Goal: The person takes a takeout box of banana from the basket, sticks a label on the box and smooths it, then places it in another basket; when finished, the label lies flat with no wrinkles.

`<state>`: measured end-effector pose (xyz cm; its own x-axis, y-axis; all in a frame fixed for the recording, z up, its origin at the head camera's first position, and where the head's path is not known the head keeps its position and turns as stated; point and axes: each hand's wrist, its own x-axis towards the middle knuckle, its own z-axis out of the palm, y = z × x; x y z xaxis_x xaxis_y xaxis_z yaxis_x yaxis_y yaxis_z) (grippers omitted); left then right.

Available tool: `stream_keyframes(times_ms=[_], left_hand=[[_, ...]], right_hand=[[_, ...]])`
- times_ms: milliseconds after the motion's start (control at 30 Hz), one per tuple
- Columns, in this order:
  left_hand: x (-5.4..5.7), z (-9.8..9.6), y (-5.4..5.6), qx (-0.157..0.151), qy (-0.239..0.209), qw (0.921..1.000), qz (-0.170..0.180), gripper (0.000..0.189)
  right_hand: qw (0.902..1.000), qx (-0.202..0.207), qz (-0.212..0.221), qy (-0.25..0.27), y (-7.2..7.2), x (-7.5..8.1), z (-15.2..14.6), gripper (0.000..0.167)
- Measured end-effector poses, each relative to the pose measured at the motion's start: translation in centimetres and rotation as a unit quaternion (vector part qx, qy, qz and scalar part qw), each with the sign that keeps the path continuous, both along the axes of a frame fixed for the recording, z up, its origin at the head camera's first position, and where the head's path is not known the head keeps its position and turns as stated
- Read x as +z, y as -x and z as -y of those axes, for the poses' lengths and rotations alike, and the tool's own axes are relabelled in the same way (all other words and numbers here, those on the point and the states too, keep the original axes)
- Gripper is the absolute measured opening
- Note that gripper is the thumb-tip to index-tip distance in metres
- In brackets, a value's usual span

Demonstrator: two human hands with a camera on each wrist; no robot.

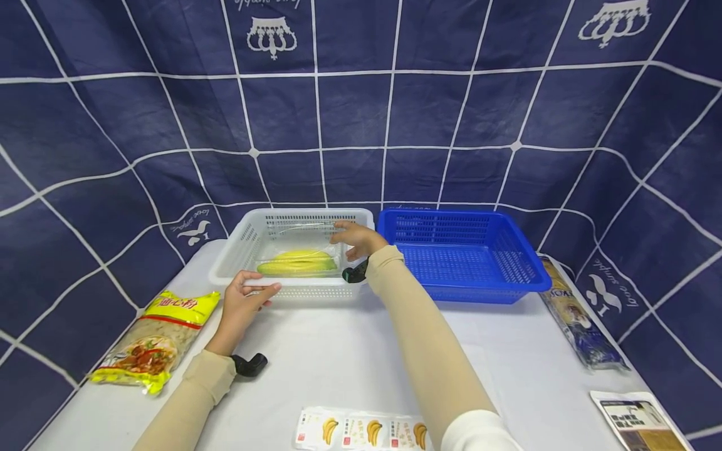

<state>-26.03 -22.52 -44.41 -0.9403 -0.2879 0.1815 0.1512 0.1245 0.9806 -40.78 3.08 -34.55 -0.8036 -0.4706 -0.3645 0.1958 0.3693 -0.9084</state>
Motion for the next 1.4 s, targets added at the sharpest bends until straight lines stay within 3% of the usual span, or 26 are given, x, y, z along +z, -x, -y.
stream_keyframes(times_ms=[333,700,1133,1400], left_hand=[[0.4,0.0,-0.3,-0.003,0.004,1.0,0.008,0.047],[0.3,0.1,-0.2,-0.007,0.001,1.0,0.005,0.047],[0.1,0.1,-0.2,-0.01,0.0,0.9999,0.002,0.046],[0.1,0.1,-0.2,-0.008,0.001,1.0,0.001,0.047]], right_hand=[[0.9998,0.018,0.006,-0.002,0.0,0.2,0.1,0.073],[0.998,0.045,-0.025,-0.036,-0.5,0.4,0.6,0.081],[0.9988,0.001,-0.045,-0.017,-1.0,0.5,1.2,0.077],[0.9962,-0.053,-0.067,0.017,-1.5,0.5,0.4,0.079]])
